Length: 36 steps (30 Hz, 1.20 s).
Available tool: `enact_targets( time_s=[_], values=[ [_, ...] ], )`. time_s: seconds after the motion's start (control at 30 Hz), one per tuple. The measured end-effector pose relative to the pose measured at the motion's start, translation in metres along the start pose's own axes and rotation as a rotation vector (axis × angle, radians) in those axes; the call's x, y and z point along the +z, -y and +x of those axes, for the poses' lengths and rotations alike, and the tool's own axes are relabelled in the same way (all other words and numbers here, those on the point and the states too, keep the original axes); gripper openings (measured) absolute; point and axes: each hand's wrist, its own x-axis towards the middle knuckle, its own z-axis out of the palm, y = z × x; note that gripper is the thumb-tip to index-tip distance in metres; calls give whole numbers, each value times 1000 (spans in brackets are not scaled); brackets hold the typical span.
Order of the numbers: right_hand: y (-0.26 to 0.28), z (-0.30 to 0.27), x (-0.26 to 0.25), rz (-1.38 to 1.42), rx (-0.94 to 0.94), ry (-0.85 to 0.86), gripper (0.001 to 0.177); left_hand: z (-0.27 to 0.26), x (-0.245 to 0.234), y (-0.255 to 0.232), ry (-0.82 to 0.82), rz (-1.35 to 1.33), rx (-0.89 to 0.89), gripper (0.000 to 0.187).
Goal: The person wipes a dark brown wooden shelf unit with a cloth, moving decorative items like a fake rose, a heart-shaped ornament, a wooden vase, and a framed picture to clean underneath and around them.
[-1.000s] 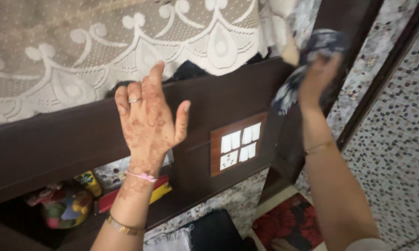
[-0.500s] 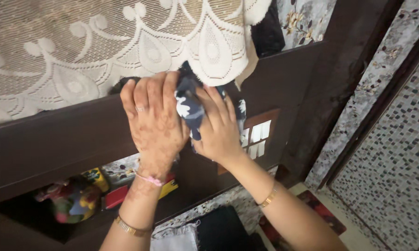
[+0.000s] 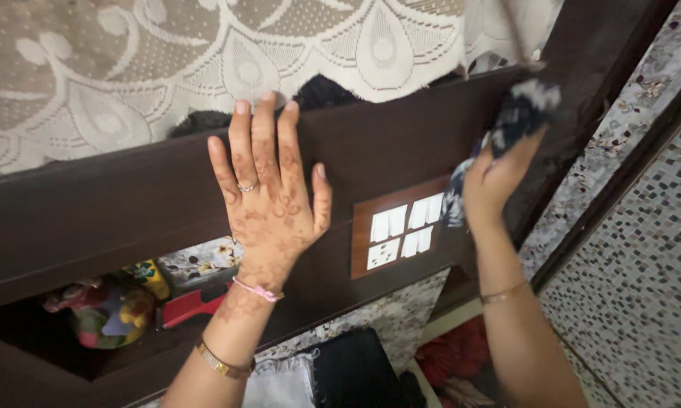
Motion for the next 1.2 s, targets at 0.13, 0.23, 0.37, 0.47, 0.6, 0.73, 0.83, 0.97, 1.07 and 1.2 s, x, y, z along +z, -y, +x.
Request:
enact_targets(
  time_s=[0.13, 0.23, 0.37, 0.47, 0.6, 0.73, 0.83, 0.97, 1.07, 1.2],
  values=[
    [-8, -92, -7, 18, 13, -21, 51, 1, 1, 0, -6, -27, 3, 61],
    [11, -163, -13, 109, 186, -12, 42, -1, 2, 1, 15, 32, 6, 60],
    [-1, -216, -1, 131, 404, -17, 46, -2, 2, -1, 47, 5, -22, 59],
    [-15, -222, 11, -18, 262, -89, 47, -2, 1, -1, 68, 6, -8, 60],
    [22, -178, -5, 98, 377, -34, 46, -2, 2, 0, 56, 20, -3, 60],
    [60, -153, -30, 110, 441, 147, 40, -13, 14, 2, 116, 12, 80, 63],
    [49, -186, -28, 76, 353, 163, 40, -40, 23, -3, 65, 235, 273, 64],
    [38, -282, -13, -188, 274, 277, 48, -57, 37, -4, 82, 190, 218, 64],
    [68, -322, -32, -253, 290, 584, 43, -70, 45, -2, 87, 175, 211, 61],
    [125, -301, -71, 26, 377, 831, 45, -104, 52, -4, 150, 231, 303, 60]
  ],
)
